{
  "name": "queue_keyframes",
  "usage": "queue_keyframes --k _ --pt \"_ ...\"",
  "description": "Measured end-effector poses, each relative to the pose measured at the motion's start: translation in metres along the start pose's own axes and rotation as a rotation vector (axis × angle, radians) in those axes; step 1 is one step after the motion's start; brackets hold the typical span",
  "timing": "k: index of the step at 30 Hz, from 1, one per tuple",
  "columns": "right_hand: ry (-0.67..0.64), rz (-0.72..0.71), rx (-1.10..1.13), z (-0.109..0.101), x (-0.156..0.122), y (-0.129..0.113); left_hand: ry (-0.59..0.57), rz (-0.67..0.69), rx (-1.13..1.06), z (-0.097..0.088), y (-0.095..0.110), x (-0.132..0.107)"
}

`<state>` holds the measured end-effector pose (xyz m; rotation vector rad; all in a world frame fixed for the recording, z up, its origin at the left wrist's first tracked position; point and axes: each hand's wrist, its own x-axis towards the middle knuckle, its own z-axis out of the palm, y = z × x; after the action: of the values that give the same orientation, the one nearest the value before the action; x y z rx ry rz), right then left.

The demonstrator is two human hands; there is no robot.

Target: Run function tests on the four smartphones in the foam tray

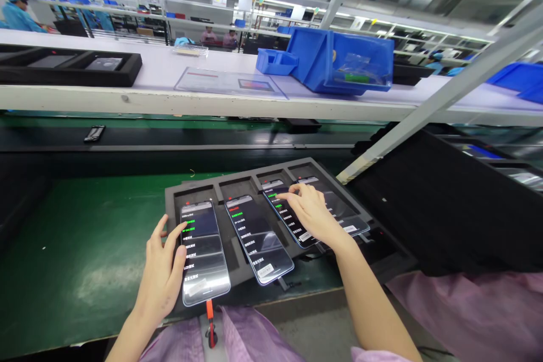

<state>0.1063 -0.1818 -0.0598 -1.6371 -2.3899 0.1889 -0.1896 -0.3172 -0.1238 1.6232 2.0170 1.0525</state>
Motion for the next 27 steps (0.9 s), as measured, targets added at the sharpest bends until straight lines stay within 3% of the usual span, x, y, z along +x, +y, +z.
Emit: queue_keyframes --k 5,10,14,18,23,27 --pt "0.001 -0.092 0.046 -0.003 -0.012 -0.026 0.004 -0.015 -0.007 0.0 0.002 0.0" --pt "-0.072 -0.227 0.026 0.012 -0.02 -0.059 0.003 -0.014 -0.031 0.001 0.001 -0.001" --pt "-0.045 -0.259 -0.006 0.017 -0.017 -0.063 0.02 -0.006 -0.055 0.001 0.0 -0.003" --pt "0.087 -0.168 0.023 0.009 -0.018 -0.041 0.02 -0.019 -0.075 0.0 0.0 -0.003" --pt "0.286 0.061 -0.016 -0.004 -0.016 0.019 0.037 -0.018 -0.079 0.0 0.001 -0.002" --pt "0.32 0.238 -0.072 -0.011 -0.007 0.063 0.052 0.004 -0.061 0.001 -0.002 0.0"
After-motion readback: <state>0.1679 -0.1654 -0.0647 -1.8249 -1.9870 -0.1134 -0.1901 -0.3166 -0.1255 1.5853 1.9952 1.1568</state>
